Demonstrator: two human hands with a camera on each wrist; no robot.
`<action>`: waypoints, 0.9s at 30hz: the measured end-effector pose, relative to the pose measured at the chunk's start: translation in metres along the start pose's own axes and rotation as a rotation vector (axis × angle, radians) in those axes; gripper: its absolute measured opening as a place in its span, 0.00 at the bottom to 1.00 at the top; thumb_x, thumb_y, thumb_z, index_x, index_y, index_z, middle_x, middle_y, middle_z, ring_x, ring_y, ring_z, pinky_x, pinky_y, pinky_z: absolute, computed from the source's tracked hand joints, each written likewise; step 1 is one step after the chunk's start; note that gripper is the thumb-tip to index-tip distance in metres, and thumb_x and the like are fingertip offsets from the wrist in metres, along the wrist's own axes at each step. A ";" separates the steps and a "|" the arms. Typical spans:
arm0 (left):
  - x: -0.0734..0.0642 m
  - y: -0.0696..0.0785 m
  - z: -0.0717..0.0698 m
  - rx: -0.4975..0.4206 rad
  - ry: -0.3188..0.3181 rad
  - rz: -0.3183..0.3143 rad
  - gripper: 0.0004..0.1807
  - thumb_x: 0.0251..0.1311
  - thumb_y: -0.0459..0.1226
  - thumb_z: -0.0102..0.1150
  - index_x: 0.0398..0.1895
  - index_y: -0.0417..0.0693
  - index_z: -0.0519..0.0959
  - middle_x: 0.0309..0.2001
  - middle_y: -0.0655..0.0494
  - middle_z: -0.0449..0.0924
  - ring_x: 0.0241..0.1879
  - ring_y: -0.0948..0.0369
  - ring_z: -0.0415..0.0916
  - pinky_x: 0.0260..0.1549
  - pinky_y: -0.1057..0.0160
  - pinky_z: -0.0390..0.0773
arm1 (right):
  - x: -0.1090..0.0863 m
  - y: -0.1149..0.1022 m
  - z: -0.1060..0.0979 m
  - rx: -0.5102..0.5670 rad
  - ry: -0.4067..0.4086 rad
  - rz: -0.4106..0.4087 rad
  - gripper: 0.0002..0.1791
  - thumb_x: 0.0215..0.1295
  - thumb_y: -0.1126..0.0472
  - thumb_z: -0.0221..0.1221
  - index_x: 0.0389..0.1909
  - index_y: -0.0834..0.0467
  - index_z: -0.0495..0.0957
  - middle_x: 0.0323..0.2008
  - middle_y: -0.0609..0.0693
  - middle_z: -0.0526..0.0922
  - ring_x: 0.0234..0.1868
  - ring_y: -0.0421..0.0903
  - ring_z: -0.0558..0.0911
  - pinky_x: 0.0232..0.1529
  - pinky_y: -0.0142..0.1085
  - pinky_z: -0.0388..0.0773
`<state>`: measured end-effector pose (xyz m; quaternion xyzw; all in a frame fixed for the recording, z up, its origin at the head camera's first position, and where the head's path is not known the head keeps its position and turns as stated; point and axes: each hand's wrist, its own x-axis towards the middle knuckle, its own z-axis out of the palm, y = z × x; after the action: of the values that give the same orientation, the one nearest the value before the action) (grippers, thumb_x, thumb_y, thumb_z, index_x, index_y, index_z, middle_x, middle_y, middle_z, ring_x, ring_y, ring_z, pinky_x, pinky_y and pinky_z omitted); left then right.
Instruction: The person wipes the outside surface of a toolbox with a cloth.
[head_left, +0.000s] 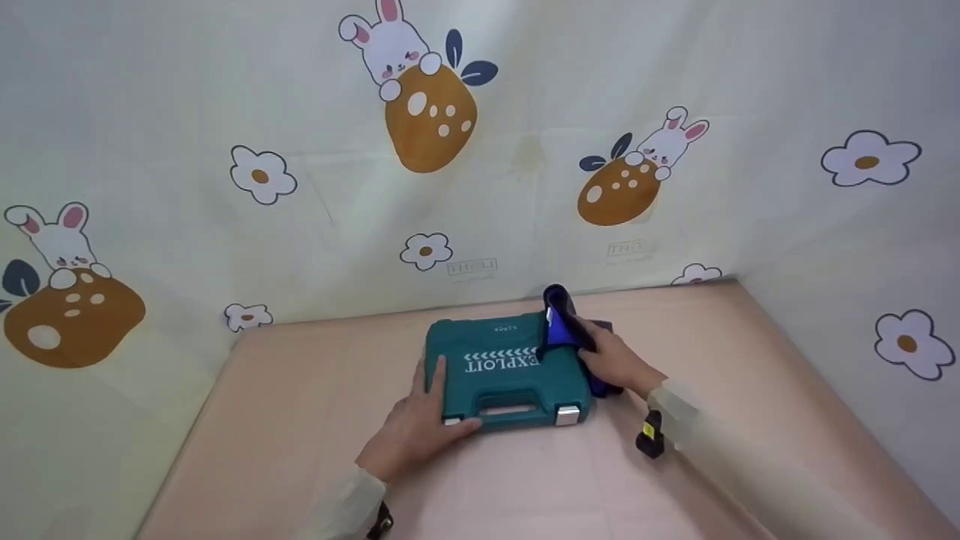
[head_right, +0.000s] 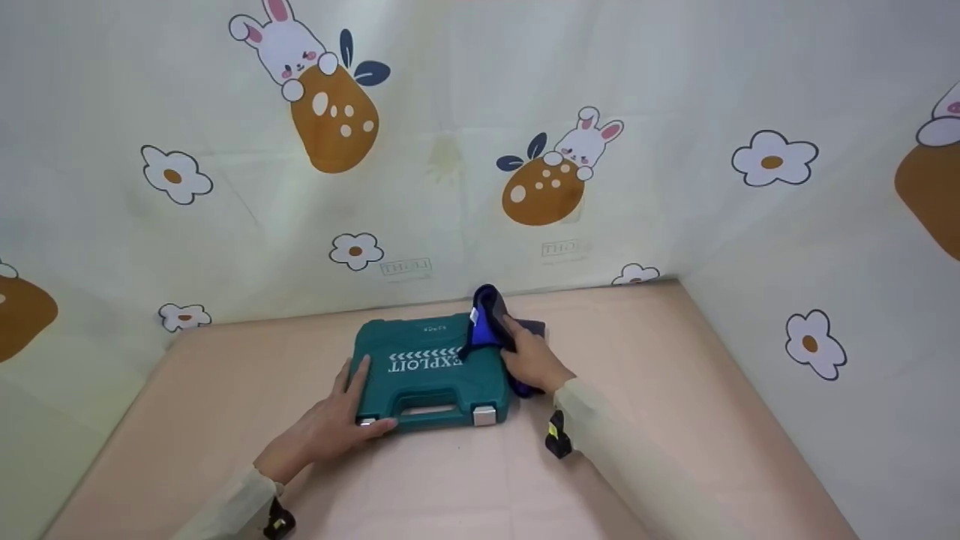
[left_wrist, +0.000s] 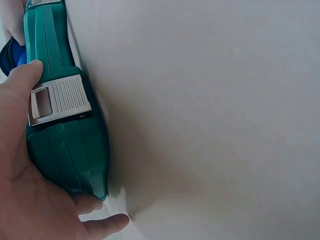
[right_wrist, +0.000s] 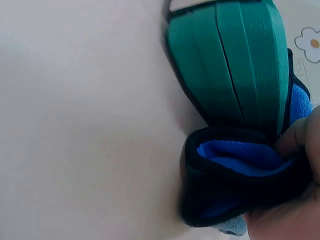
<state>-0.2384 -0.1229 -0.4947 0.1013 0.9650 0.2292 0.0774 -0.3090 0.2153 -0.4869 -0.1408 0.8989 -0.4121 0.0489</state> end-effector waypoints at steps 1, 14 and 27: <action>0.000 0.000 0.000 0.000 0.001 -0.002 0.68 0.52 0.75 0.58 0.84 0.52 0.37 0.80 0.36 0.32 0.61 0.36 0.69 0.58 0.39 0.71 | -0.002 0.000 0.001 0.000 0.002 -0.002 0.34 0.75 0.70 0.50 0.78 0.67 0.52 0.73 0.67 0.62 0.73 0.63 0.62 0.69 0.58 0.57; 0.000 0.000 0.000 0.006 -0.004 -0.007 0.68 0.51 0.76 0.57 0.84 0.53 0.36 0.80 0.36 0.32 0.57 0.39 0.73 0.56 0.41 0.73 | -0.031 -0.005 0.013 0.006 0.046 -0.041 0.35 0.74 0.70 0.51 0.78 0.67 0.52 0.74 0.67 0.60 0.73 0.63 0.61 0.68 0.57 0.57; 0.000 0.000 0.001 0.001 -0.002 -0.005 0.69 0.51 0.76 0.57 0.83 0.50 0.36 0.80 0.36 0.32 0.59 0.39 0.73 0.57 0.42 0.73 | -0.060 -0.014 0.023 0.043 0.092 -0.005 0.36 0.73 0.71 0.52 0.79 0.65 0.52 0.75 0.65 0.58 0.74 0.61 0.59 0.68 0.56 0.58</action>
<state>-0.2387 -0.1228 -0.4957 0.0990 0.9653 0.2284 0.0791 -0.2438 0.2076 -0.4928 -0.1229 0.8908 -0.4374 0.0092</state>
